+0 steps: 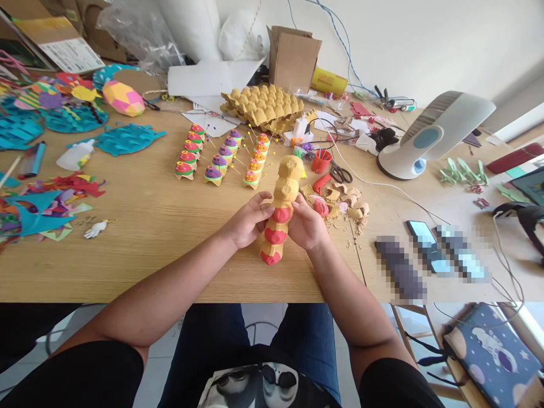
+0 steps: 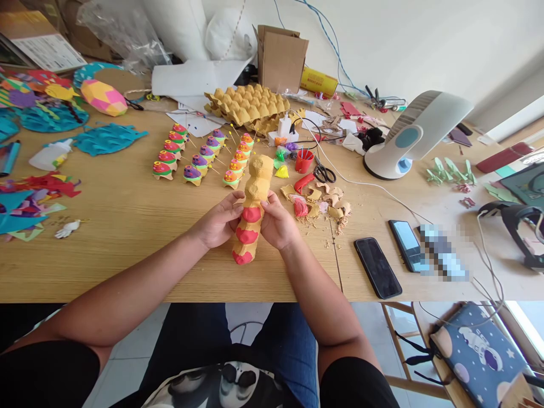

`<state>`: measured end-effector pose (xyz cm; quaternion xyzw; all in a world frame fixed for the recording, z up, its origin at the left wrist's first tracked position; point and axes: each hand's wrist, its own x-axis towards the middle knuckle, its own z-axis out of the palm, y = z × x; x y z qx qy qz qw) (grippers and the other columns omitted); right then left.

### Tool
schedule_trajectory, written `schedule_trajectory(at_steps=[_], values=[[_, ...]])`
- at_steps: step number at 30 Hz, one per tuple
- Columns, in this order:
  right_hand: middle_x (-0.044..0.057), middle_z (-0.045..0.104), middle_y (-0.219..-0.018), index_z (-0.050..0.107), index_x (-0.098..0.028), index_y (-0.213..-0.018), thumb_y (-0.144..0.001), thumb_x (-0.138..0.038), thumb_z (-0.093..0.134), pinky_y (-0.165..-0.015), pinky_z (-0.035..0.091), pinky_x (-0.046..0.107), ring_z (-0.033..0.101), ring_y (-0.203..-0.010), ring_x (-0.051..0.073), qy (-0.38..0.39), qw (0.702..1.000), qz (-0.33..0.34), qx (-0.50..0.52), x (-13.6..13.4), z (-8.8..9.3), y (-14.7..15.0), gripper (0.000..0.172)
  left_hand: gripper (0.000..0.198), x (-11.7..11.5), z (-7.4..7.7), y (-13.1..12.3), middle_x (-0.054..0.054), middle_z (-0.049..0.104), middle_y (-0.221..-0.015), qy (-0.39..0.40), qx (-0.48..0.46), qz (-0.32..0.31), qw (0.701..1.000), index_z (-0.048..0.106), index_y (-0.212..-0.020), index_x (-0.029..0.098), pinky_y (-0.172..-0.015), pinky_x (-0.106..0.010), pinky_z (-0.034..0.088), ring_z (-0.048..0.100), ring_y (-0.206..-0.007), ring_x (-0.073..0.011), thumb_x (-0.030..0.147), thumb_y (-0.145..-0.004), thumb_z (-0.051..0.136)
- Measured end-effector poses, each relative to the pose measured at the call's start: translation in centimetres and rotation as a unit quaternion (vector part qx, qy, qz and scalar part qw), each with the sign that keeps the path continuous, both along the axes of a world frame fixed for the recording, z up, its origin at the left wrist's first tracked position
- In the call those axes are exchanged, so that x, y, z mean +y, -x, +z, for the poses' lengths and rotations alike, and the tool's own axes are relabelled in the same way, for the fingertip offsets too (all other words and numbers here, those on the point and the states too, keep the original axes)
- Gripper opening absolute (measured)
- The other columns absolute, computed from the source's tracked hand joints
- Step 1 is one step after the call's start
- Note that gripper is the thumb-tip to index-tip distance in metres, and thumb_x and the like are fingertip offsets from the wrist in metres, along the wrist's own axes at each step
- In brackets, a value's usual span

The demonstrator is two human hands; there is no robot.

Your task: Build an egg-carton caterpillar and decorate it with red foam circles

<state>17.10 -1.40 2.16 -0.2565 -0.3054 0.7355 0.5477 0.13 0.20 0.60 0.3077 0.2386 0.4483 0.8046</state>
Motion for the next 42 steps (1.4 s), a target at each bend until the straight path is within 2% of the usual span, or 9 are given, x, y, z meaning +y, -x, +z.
schedule_trajectory(at_steps=[8, 19, 27, 36, 42], values=[[-0.003, 0.074, -0.101, 0.053, -0.029, -0.102, -0.075, -0.02, 0.078, -0.077, 0.063, 0.033, 0.072, -0.087, 0.017, -0.017, 1.0, -0.009, 0.003, -0.05, 0.05, 0.18, 0.038, 0.042, 0.01, 0.01, 0.03, 0.002, 0.073, -0.086, 0.001, 0.004, 0.005, 1.0, 0.06, -0.107, 0.024, -0.058, -0.024, 0.05, 0.068, -0.066, -0.0142, 0.023, -0.076, 0.088], [-0.006, 0.072, -0.098, 0.048, -0.031, -0.102, -0.076, -0.018, 0.08, -0.077, 0.063, 0.029, 0.071, -0.082, 0.013, -0.046, 0.999, -0.008, 0.001, 0.04, 0.03, -0.03, 0.043, 0.041, 0.03, -0.18, 0.02, 0.001, 0.074, -0.091, -0.006, -0.001, -0.002, 1.0, 0.06, -0.108, 0.024, -0.06, -0.024, 0.052, 0.069, -0.07, -0.0148, 0.022, -0.077, 0.087], [-0.003, 0.074, -0.099, 0.054, -0.028, -0.103, -0.074, -0.022, 0.08, -0.076, 0.062, 0.032, 0.072, -0.084, 0.017, -0.006, 1.0, -0.002, 0.019, 0.04, 0.04, -0.08, 0.039, 0.042, -0.06, 0.05, -0.03, 0.002, 0.073, -0.088, -0.001, 0.002, 0.0, 1.0, 0.061, -0.106, 0.024, -0.06, -0.024, 0.052, 0.07, -0.069, -0.015, 0.024, -0.074, 0.089], [-0.003, 0.073, -0.103, 0.051, -0.029, -0.103, -0.073, -0.021, 0.081, -0.081, 0.062, 0.033, 0.072, -0.088, 0.016, -0.022, 0.999, -0.017, -0.027, 0.05, 0.17, 0.12, 0.043, 0.041, -0.1, -0.12, -0.05, 0.003, 0.071, -0.077, -0.015, 0.01, -0.007, 1.0, 0.061, -0.107, 0.024, -0.061, -0.023, 0.051, 0.069, -0.068, -0.0148, 0.023, -0.076, 0.088], [-0.001, 0.074, -0.102, 0.054, -0.028, -0.108, -0.076, -0.028, 0.077, -0.082, 0.064, 0.038, 0.073, -0.094, 0.021, -0.012, 1.0, 0.004, -0.025, -0.04, 0.31, -0.1, 0.04, 0.044, -0.18, 0.14, -0.06, 0.002, 0.073, -0.084, -0.005, 0.016, -0.001, 1.0, 0.06, -0.108, 0.024, -0.061, -0.023, 0.052, 0.07, -0.07, -0.0148, 0.024, -0.074, 0.089]])
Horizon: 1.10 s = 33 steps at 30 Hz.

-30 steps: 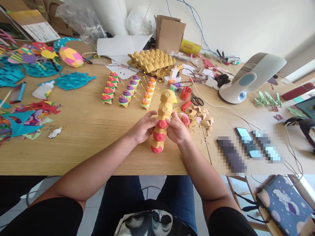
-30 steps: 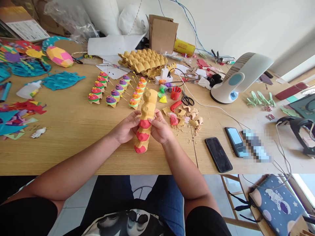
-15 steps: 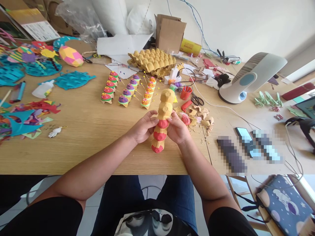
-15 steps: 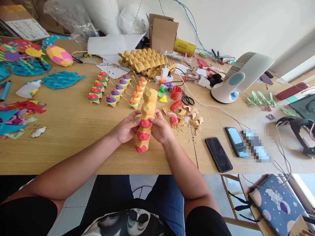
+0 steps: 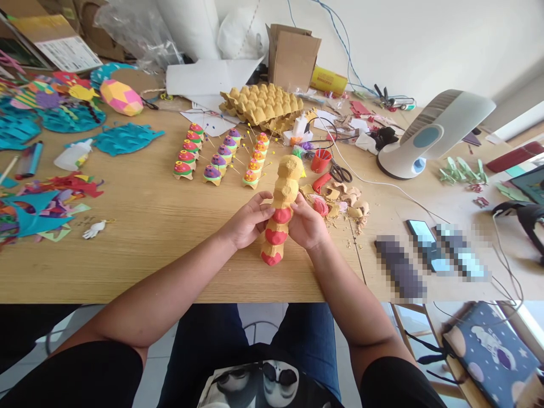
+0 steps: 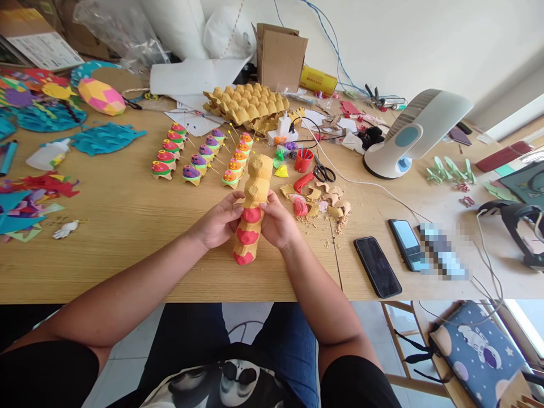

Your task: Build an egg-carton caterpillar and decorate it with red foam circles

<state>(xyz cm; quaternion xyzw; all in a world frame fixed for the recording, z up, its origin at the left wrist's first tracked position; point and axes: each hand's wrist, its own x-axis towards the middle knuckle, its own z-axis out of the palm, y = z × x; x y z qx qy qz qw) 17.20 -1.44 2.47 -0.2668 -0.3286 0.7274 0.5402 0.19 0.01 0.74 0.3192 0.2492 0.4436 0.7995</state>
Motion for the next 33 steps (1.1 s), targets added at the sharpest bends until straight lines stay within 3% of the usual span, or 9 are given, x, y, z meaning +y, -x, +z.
schedule_trajectory(at_steps=[8, 14, 20, 26, 33], values=[[-0.005, 0.074, -0.102, 0.055, -0.029, -0.107, -0.073, -0.02, 0.081, -0.081, 0.062, 0.031, 0.072, -0.085, 0.014, -0.015, 1.0, -0.008, 0.018, 0.0, -0.14, 0.23, 0.044, 0.043, 0.11, -0.33, -0.01, 0.003, 0.071, -0.078, -0.005, 0.0, -0.004, 1.0, 0.06, -0.109, 0.024, -0.061, -0.023, 0.051, 0.069, -0.068, -0.0146, 0.023, -0.076, 0.088], [-0.003, 0.074, -0.099, 0.056, -0.028, -0.107, -0.082, -0.028, 0.071, -0.078, 0.063, 0.036, 0.073, -0.089, 0.02, 0.008, 1.0, 0.002, 0.016, 0.13, -0.27, -0.06, 0.029, 0.045, 0.04, -0.09, -0.02, 0.0, 0.074, -0.089, 0.003, 0.004, 0.002, 1.0, 0.059, -0.109, 0.023, -0.061, -0.024, 0.052, 0.07, -0.07, -0.0146, 0.023, -0.075, 0.088], [-0.004, 0.075, -0.103, 0.056, -0.027, -0.107, -0.078, -0.019, 0.076, -0.082, 0.061, 0.032, 0.073, -0.088, 0.016, -0.006, 1.0, 0.002, 0.028, 0.14, -0.48, 0.09, 0.036, 0.047, 0.15, -0.33, 0.01, 0.001, 0.073, -0.086, 0.002, 0.002, 0.001, 1.0, 0.057, -0.11, 0.023, -0.061, -0.023, 0.052, 0.069, -0.069, -0.0141, 0.024, -0.075, 0.089], [0.0, 0.074, -0.105, 0.056, -0.027, -0.11, -0.082, -0.03, 0.073, -0.081, 0.061, 0.036, 0.072, -0.094, 0.021, 0.014, 1.0, 0.006, 0.003, 0.27, -0.46, -0.19, 0.033, 0.047, 0.12, -0.07, -0.06, 0.002, 0.074, -0.086, 0.014, -0.002, 0.015, 1.0, 0.059, -0.106, 0.023, -0.06, -0.023, 0.052, 0.068, -0.067, -0.0135, 0.027, -0.072, 0.091], [-0.005, 0.073, -0.098, 0.052, -0.034, -0.123, -0.077, -0.027, 0.085, -0.076, 0.058, 0.028, 0.07, -0.085, 0.015, -0.004, 1.0, 0.025, -0.017, 0.36, -0.92, -0.39, 0.057, 0.048, 0.27, 0.28, -0.02, 0.002, 0.075, -0.089, 0.034, -0.022, 0.034, 0.999, 0.061, -0.105, 0.025, -0.063, -0.026, 0.054, 0.069, -0.071, -0.015, 0.031, -0.07, 0.093]])
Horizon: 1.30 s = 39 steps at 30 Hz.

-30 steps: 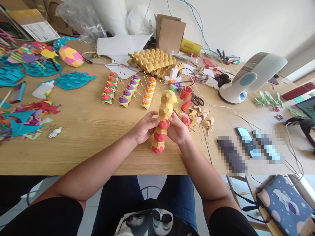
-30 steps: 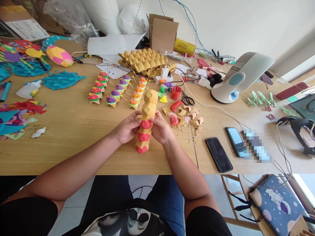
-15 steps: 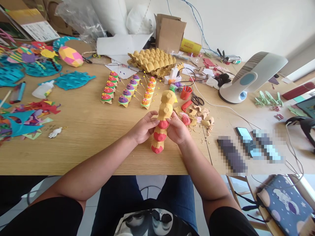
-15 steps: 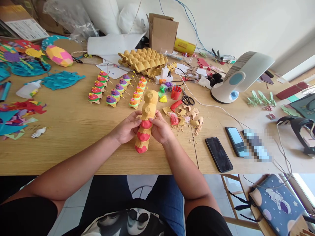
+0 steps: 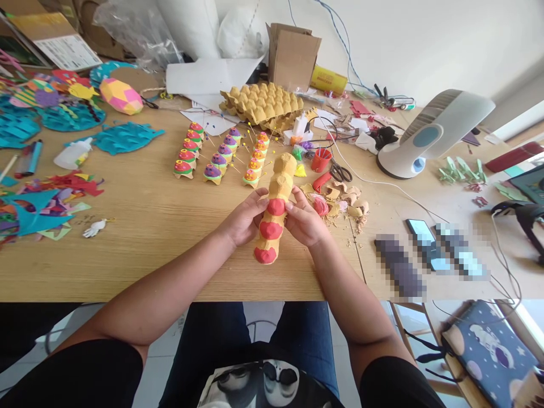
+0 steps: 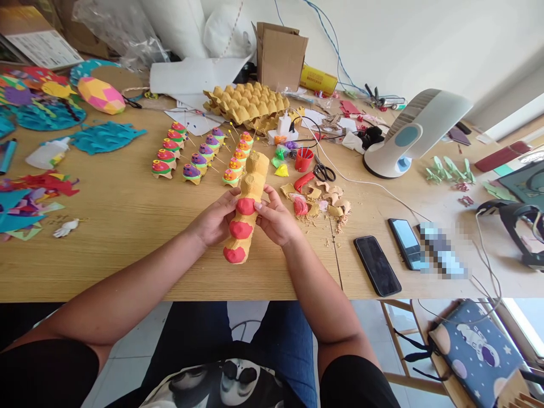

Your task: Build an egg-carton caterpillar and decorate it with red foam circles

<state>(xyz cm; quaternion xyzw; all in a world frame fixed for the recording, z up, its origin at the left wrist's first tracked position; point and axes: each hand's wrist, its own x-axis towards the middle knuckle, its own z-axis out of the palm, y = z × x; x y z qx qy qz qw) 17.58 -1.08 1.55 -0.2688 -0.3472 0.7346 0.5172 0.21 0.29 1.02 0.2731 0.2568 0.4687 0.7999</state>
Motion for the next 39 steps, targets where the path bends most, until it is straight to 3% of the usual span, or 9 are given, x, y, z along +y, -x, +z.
schedule_trajectory(at_steps=[7, 14, 19, 25, 31, 39], values=[[-0.005, 0.072, -0.098, 0.052, -0.033, -0.119, -0.075, -0.023, 0.086, -0.084, 0.058, 0.031, 0.07, -0.087, 0.015, -0.026, 0.999, -0.02, 0.019, -0.1, 0.0, 0.4, 0.057, 0.051, 0.0, 0.1, -0.1, 0.003, 0.076, -0.088, 0.026, 0.0, 0.002, 1.0, 0.062, -0.103, 0.026, -0.062, -0.026, 0.052, 0.068, -0.071, -0.0153, 0.029, -0.065, 0.096], [-0.005, 0.07, -0.095, 0.053, -0.032, -0.117, -0.077, -0.028, 0.084, -0.077, 0.058, 0.03, 0.068, -0.084, 0.015, -0.023, 0.999, -0.017, 0.019, 0.1, -0.1, 0.1, 0.05, 0.052, 0.1, 0.0, -0.1, 0.003, 0.075, -0.087, 0.028, 0.007, 0.003, 1.0, 0.062, -0.103, 0.026, -0.063, -0.026, 0.052, 0.069, -0.071, -0.0147, 0.031, -0.064, 0.096], [-0.007, 0.069, -0.093, 0.051, -0.033, -0.116, -0.079, -0.026, 0.084, -0.08, 0.058, 0.027, 0.069, -0.085, 0.012, -0.044, 0.999, -0.017, 0.007, 0.3, -0.4, 0.0, 0.05, 0.047, 0.1, -0.3, -0.2, 0.004, 0.074, -0.084, 0.02, 0.005, 0.002, 1.0, 0.061, -0.102, 0.027, -0.06, -0.025, 0.052, 0.069, -0.068, -0.015, 0.029, -0.068, 0.094], [-0.004, 0.072, -0.1, 0.057, -0.03, -0.111, -0.081, -0.033, 0.082, -0.079, 0.059, 0.027, 0.069, -0.087, 0.014, -0.002, 1.0, -0.021, 0.017, 0.8, -1.2, -0.2, 0.04, 0.044, 0.1, -0.2, -0.2, 0.003, 0.075, -0.087, 0.021, -0.022, 0.0, 1.0, 0.061, -0.102, 0.025, -0.059, -0.025, 0.055, 0.069, -0.067, -0.0141, 0.023, -0.071, 0.091], [0.002, 0.077, -0.098, 0.068, -0.024, -0.103, -0.079, -0.049, 0.084, -0.08, 0.06, 0.03, 0.071, -0.087, 0.018, 0.027, 0.997, 0.056, -0.039, 0.8, -1.7, -0.5, 0.038, 0.044, 0.2, -0.2, -0.1, 0.001, 0.076, -0.095, 0.01, -0.027, 0.012, 1.0, 0.06, -0.106, 0.023, -0.063, -0.026, 0.056, 0.071, -0.074, -0.0149, 0.02, -0.073, 0.089], [0.0, 0.078, -0.086, 0.075, -0.021, -0.091, -0.073, -0.047, 0.09, -0.075, 0.059, 0.026, 0.07, -0.076, 0.014, 0.023, 0.999, 0.016, -0.023, 0.6, -1.1, -0.2, 0.035, 0.055, 0.2, -0.1, -0.2, 0.001, 0.074, -0.087, -0.032, -0.003, 0.011, 0.999, 0.055, -0.104, 0.023, -0.064, -0.025, 0.055, 0.07, -0.074, -0.015, 0.042, -0.069, 0.093]])
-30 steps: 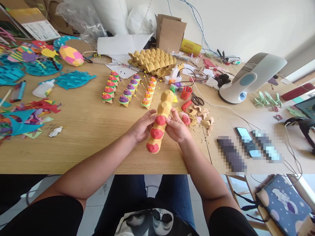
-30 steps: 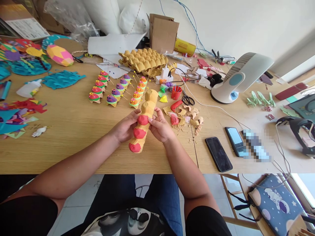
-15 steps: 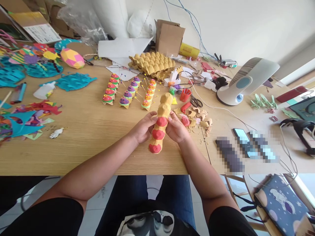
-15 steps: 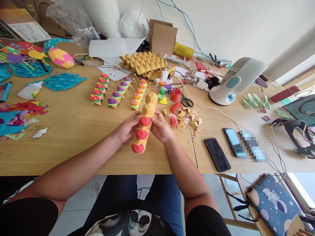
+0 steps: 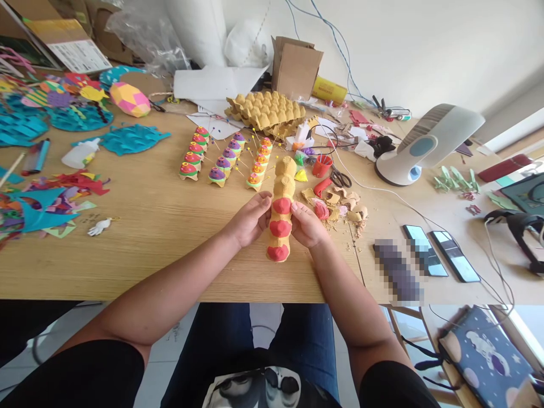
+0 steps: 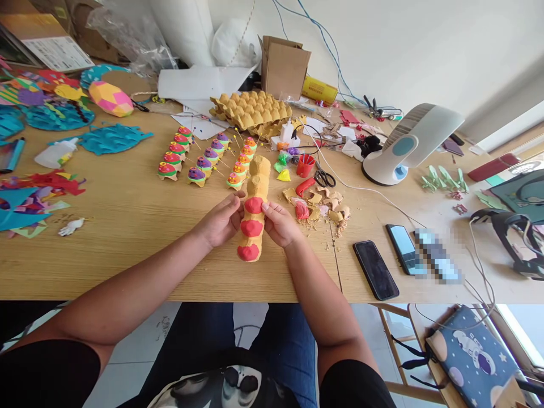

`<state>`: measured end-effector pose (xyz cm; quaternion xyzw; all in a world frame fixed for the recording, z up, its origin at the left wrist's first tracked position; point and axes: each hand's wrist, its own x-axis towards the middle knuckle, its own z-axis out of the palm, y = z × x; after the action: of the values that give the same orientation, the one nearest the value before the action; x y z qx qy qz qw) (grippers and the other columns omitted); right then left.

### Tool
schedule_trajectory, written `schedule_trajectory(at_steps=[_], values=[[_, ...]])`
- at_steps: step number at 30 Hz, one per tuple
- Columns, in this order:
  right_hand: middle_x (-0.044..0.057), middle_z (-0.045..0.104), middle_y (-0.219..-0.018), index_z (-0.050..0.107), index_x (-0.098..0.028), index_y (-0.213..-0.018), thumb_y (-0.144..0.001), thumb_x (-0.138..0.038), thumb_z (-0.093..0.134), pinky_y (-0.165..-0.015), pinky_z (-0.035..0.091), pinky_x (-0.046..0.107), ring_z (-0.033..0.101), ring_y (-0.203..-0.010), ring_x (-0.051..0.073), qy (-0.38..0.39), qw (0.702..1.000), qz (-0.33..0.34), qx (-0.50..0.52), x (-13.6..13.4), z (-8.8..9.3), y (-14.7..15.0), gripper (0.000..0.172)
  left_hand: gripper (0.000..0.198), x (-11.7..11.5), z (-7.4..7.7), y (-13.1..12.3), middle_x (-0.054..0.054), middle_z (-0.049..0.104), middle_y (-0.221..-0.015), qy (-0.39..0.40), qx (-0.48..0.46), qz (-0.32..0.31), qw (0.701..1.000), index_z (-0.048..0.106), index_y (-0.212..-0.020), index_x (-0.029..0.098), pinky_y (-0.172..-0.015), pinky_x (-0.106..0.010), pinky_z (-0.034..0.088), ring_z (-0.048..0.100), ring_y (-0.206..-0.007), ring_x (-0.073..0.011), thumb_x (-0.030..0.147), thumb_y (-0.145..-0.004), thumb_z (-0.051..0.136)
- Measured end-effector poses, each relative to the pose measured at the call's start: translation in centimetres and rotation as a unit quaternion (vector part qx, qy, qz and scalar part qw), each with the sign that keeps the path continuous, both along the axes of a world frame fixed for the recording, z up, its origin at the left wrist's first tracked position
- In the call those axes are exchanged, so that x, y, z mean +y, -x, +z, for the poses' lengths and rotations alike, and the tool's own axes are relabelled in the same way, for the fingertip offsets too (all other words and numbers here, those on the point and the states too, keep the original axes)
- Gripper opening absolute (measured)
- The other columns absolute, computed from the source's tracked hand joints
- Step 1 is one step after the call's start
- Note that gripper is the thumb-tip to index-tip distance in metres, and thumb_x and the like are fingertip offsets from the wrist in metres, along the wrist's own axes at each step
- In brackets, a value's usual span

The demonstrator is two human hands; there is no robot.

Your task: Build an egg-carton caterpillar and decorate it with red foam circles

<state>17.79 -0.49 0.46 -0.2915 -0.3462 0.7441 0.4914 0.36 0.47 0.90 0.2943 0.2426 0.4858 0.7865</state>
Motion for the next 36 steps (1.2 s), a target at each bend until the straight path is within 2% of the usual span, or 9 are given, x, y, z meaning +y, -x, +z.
schedule_trajectory(at_steps=[4, 9, 13, 20, 26, 36], values=[[0.001, 0.077, -0.086, 0.074, -0.021, -0.091, -0.072, -0.048, 0.09, -0.074, 0.058, 0.027, 0.069, -0.077, 0.015, 0.005, 1.0, -0.012, -0.011, 0.03, 0.13, 0.14, 0.037, 0.066, 0.03, 0.07, 0.01, 0.003, 0.074, -0.084, -0.035, 0.052, 0.027, 0.998, 0.046, -0.105, 0.024, -0.064, -0.023, 0.052, 0.07, -0.071, -0.0134, 0.034, -0.064, 0.096], [0.002, 0.076, -0.088, 0.074, -0.02, -0.093, -0.076, -0.048, 0.088, -0.075, 0.057, 0.026, 0.069, -0.079, 0.015, 0.001, 1.0, -0.011, -0.028, -0.06, 0.11, 0.16, 0.035, 0.062, 0.09, 0.09, 0.07, 0.003, 0.074, -0.08, -0.116, 0.12, 0.077, 0.983, 0.043, -0.103, 0.024, -0.071, -0.024, 0.053, 0.071, -0.073, -0.0134, 0.031, -0.068, 0.094], [0.0, 0.075, -0.087, 0.075, -0.019, -0.09, -0.069, -0.044, 0.094, -0.076, 0.056, 0.026, 0.067, -0.075, 0.012, -0.002, 0.999, -0.003, -0.036, -0.2, 0.37, 0.34, 0.038, 0.06, 0.25, 0.14, 0.27, 0.006, 0.069, -0.071, -0.153, 0.154, 0.101, 0.971, 0.043, -0.101, 0.024, -0.063, -0.021, 0.048, 0.067, -0.063, -0.011, 0.033, -0.069, 0.093], [0.0, 0.075, -0.08, 0.075, -0.02, -0.084, -0.065, -0.049, 0.095, -0.071, 0.055, 0.027, 0.065, -0.07, 0.013, -0.015, 0.996, -0.049, -0.079, -0.35, 0.59, 0.83, 0.041, 0.059, 0.09, 0.43, 0.35, 0.006, 0.071, -0.072, -0.155, 0.148, 0.093, 0.972, 0.041, -0.1, 0.025, -0.062, -0.021, 0.049, 0.066, -0.062, -0.0112, 0.034, -0.071, 0.092], [0.0, 0.075, -0.083, 0.075, -0.02, -0.087, -0.062, -0.05, 0.096, -0.073, 0.055, 0.026, 0.066, -0.072, 0.013, -0.017, 0.999, -0.02, -0.045, -0.4, 0.61, 0.73, 0.044, 0.059, -0.02, 0.51, 0.44, 0.006, 0.07, -0.073, -0.152, 0.13, 0.084, 0.976, 0.042, -0.101, 0.025, -0.062, -0.02, 0.048, 0.066, -0.063, -0.0106, 0.033, -0.071, 0.092], [-0.002, 0.071, -0.072, 0.071, -0.019, -0.074, -0.063, -0.044, 0.096, -0.064, 0.051, 0.024, 0.061, -0.063, 0.011, -0.011, 0.996, -0.058, -0.069, -0.41, 0.9, 0.76, 0.038, 0.06, 0.06, 0.07, 0.14, 0.006, 0.069, -0.071, -0.117, 0.108, 0.068, 0.985, 0.041, -0.101, 0.025, -0.06, -0.019, 0.047, 0.064, -0.06, -0.0098, 0.034, -0.07, 0.092]])
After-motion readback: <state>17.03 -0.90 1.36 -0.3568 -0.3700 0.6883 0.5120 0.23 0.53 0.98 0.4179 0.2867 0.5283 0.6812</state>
